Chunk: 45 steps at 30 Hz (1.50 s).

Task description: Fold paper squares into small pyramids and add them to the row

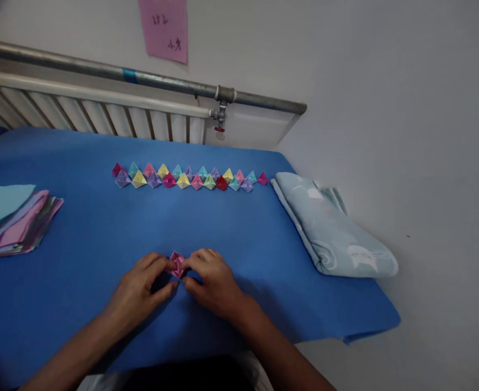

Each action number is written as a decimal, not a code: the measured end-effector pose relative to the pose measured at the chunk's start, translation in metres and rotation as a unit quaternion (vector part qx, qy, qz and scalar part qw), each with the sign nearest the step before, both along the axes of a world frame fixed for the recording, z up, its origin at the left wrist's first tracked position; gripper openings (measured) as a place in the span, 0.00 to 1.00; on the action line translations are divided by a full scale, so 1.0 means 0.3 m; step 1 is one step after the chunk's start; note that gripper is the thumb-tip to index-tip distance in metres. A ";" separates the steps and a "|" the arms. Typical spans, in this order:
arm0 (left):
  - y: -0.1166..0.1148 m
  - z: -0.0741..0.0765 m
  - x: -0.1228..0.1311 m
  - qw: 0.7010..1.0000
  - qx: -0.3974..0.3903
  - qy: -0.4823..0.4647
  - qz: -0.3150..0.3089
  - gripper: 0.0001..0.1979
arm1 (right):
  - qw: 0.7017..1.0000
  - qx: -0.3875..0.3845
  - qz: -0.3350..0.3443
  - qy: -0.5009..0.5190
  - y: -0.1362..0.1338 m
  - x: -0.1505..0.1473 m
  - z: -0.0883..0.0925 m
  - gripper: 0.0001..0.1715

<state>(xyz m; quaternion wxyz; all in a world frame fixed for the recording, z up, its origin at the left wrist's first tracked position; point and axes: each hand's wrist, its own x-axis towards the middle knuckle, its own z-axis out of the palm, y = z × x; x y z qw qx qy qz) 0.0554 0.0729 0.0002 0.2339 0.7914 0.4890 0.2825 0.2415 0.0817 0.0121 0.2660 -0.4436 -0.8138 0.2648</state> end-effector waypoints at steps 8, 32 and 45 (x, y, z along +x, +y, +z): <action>0.004 0.009 0.006 0.999 -0.013 0.045 -0.016 0.04 | 0.999 -0.027 0.000 -0.031 0.008 0.004 0.006 0.08; -0.010 0.011 0.014 0.999 -0.033 0.033 0.000 0.05 | 0.996 -0.042 0.020 -0.078 0.022 -0.007 0.019 0.05; 0.094 0.070 -0.014 0.994 -0.100 0.028 0.046 0.06 | 0.985 -0.167 -0.024 0.029 0.119 0.001 0.086 0.04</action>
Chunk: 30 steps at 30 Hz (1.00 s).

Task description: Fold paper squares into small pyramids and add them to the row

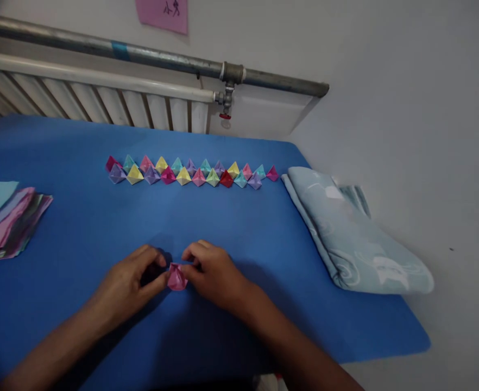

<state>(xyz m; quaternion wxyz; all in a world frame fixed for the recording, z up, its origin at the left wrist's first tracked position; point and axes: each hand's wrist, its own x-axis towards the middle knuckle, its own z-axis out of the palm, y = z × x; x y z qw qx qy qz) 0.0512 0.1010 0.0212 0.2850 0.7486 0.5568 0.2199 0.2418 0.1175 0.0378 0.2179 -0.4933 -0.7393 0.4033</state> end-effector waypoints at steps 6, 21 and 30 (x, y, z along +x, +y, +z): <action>-0.007 0.001 0.039 0.996 0.035 0.083 -0.014 0.09 | 0.995 0.043 0.043 -0.076 0.026 -0.030 -0.012 0.07; -0.003 -0.035 0.058 0.986 0.107 0.127 0.017 0.11 | 0.970 0.088 0.058 -0.217 0.034 -0.058 -0.029 0.10; 0.101 0.030 0.027 0.998 0.039 0.052 -0.028 0.11 | 0.987 0.098 -0.014 -0.127 0.111 -0.052 -0.042 0.07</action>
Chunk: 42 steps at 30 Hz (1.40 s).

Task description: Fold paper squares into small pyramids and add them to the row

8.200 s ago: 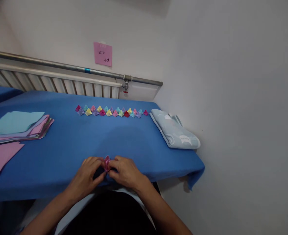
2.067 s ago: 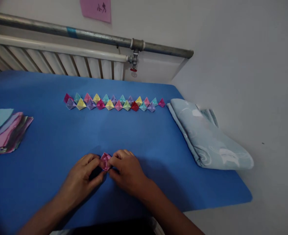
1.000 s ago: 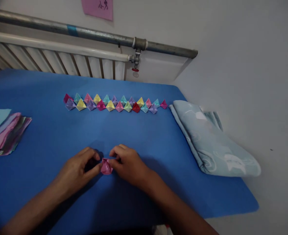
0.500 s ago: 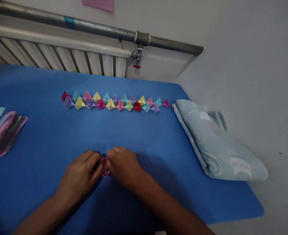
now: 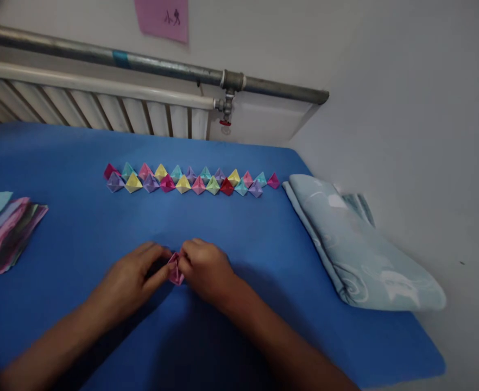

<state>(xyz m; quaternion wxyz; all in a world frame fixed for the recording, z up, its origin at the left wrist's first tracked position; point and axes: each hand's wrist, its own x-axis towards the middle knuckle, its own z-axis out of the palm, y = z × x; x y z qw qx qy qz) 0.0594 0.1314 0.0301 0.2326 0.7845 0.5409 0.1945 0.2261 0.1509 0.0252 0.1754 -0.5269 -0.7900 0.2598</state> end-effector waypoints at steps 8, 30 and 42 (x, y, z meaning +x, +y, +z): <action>0.187 -0.026 -0.013 0.995 0.019 -0.020 0.091 0.10 | 0.994 0.014 -0.064 0.090 0.144 0.049 -0.020 0.05; 0.184 -0.120 -0.065 0.990 0.056 -0.116 0.062 0.11 | 0.992 0.032 0.021 0.124 0.014 0.067 -0.031 0.07; 0.198 -0.178 -0.097 0.989 0.065 -0.119 0.056 0.15 | 0.997 0.056 0.037 0.044 0.014 0.050 -0.045 0.05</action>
